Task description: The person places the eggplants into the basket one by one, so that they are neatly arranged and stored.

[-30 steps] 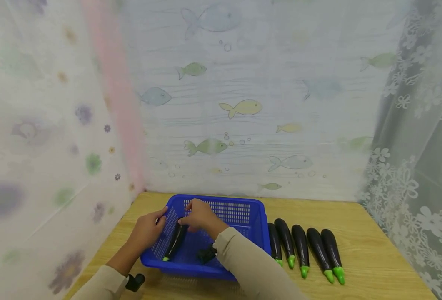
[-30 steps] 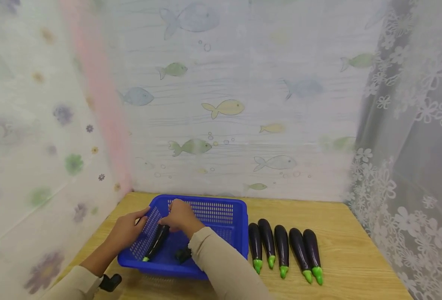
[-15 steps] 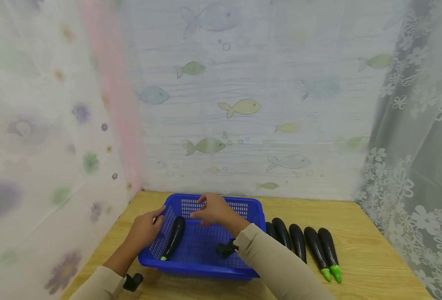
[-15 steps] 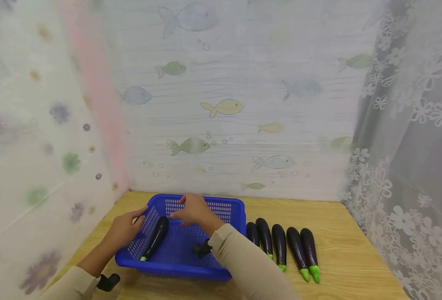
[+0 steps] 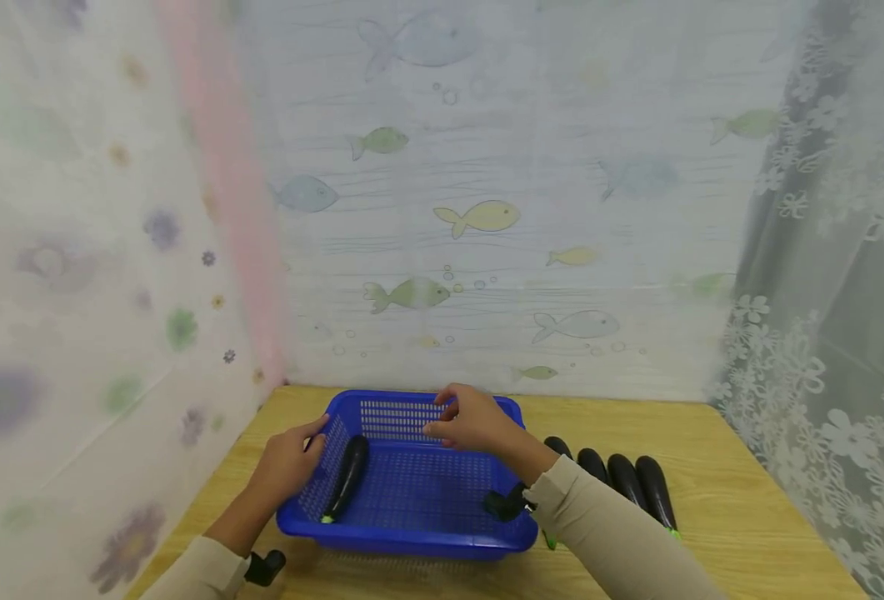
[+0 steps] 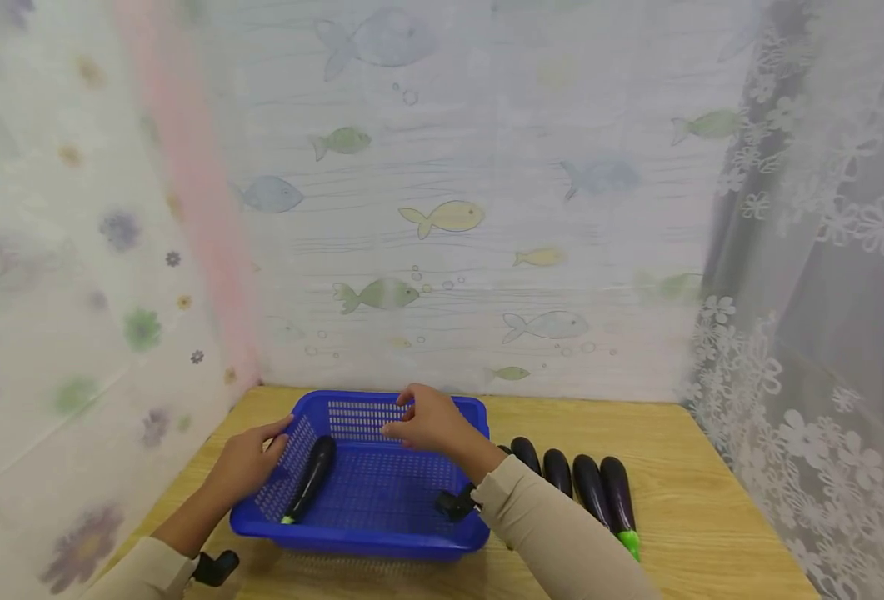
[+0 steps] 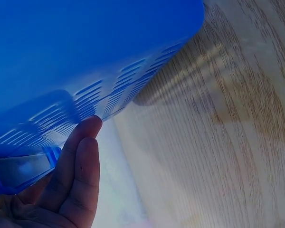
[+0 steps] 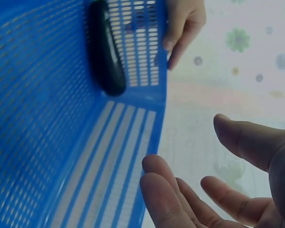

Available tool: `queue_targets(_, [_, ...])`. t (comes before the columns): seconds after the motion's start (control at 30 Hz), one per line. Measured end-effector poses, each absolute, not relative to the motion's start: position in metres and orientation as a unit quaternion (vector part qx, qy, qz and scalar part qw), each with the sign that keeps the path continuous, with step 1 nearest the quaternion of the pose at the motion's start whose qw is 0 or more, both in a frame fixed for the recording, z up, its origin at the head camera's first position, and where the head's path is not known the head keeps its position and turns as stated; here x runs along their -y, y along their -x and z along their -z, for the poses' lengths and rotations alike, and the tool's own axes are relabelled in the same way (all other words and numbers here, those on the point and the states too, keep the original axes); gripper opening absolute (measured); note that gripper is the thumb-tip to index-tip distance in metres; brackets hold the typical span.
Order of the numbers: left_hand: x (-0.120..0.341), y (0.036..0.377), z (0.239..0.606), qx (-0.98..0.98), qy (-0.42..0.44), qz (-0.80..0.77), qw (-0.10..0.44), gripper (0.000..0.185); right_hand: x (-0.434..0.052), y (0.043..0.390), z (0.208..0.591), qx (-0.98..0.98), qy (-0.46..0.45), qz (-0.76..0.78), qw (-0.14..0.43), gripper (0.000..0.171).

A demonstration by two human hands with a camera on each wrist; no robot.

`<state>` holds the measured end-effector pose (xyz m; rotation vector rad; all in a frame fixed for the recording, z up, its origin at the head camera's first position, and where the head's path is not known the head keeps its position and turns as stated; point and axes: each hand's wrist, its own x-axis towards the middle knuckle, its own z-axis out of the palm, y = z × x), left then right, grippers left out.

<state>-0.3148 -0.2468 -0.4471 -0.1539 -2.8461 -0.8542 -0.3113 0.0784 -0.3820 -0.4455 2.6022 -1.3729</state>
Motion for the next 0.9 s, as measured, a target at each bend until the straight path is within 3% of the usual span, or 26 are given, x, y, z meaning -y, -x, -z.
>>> queue_targets(0.33, [0.249, 0.314, 0.446, 0.953, 0.058, 0.281, 0.093, 0.046, -0.132, 0.301, 0.393, -0.904, 0.153, 0.397, 0.030, 0.051])
queue_targets(0.9, [0.251, 0.313, 0.448, 0.956, 0.062, 0.271, 0.097, 0.046, -0.202, 0.284, 0.398, -0.890, 0.069, 0.450, 0.031, 0.050])
